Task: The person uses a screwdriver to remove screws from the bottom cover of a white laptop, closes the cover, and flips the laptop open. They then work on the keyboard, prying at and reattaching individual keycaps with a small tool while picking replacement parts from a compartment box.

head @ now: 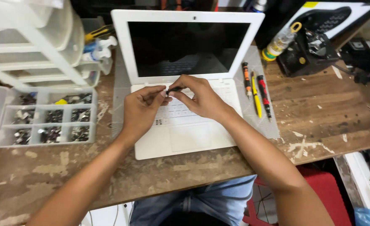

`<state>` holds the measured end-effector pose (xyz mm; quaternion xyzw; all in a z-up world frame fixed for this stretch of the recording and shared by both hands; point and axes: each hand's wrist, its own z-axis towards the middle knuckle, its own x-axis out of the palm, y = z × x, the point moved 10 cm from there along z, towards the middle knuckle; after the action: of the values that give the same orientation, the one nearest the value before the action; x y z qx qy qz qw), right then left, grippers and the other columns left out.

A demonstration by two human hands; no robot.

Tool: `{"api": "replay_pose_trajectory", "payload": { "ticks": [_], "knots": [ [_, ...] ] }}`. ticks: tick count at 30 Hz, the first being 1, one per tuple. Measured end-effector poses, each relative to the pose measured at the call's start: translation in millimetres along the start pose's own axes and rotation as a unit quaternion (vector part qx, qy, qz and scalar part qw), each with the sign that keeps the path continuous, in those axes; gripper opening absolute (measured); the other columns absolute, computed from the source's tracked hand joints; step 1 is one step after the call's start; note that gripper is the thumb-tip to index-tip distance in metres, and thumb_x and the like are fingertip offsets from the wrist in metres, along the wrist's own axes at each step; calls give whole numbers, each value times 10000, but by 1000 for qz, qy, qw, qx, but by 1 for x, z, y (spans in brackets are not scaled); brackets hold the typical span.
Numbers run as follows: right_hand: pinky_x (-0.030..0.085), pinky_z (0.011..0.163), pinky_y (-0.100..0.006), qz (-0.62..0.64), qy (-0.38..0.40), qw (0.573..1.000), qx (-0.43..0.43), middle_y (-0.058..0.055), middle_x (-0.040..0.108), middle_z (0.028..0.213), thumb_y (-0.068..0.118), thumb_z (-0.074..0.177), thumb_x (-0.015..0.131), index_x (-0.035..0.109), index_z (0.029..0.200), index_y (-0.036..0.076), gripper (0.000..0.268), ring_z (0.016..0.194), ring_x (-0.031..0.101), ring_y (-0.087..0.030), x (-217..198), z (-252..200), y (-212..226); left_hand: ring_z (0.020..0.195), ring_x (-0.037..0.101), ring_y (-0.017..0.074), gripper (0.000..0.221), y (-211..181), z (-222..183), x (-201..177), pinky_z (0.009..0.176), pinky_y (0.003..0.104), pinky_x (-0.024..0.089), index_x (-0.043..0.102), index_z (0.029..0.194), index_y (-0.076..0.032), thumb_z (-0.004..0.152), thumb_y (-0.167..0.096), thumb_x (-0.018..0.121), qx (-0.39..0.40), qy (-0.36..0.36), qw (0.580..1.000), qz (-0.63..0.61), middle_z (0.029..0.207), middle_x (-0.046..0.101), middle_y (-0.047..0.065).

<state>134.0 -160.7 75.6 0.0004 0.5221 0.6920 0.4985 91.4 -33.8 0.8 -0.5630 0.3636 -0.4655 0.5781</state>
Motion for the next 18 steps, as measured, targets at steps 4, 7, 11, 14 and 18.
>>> {"api": "replay_pose_trajectory", "payload": {
  "ticks": [4,7,11,14,18],
  "knots": [
    [598,810,-432,-19,5,999,-39,-141,702,884,-39,953,680,677,1063,15,123,898,746,-323,22,15,8,895,735,202,341,13,0,-28,806,324,648,694,1201,70,874,30,780,12,-8,1000,-10,979,746,224],
    [593,836,-442,-21,28,999,-42,-145,717,880,-46,946,681,672,1056,15,126,888,749,-325,36,24,9,923,727,198,312,23,-1,-38,827,321,639,712,1188,59,880,49,760,3,-16,1000,-18,1002,757,225],
    [589,851,-453,-52,31,997,-44,-158,714,892,-51,944,677,676,1081,8,150,905,743,-344,43,29,4,903,735,205,298,25,-3,-41,813,321,638,695,1187,76,901,18,756,10,-16,999,-38,985,758,230],
    [590,838,-447,-74,18,995,-58,-147,693,884,-54,946,672,674,1096,10,164,882,734,-333,43,29,0,905,739,206,305,25,-3,-42,817,324,638,692,1186,75,899,3,767,17,-19,999,-44,987,760,223],
    [591,808,-434,-44,-10,996,-79,-116,674,879,-20,963,667,678,1096,28,142,862,724,-310,44,25,1,889,751,236,292,16,-6,-43,793,347,637,708,1160,57,894,-29,789,29,-18,999,-25,986,768,233]
  ]
}}
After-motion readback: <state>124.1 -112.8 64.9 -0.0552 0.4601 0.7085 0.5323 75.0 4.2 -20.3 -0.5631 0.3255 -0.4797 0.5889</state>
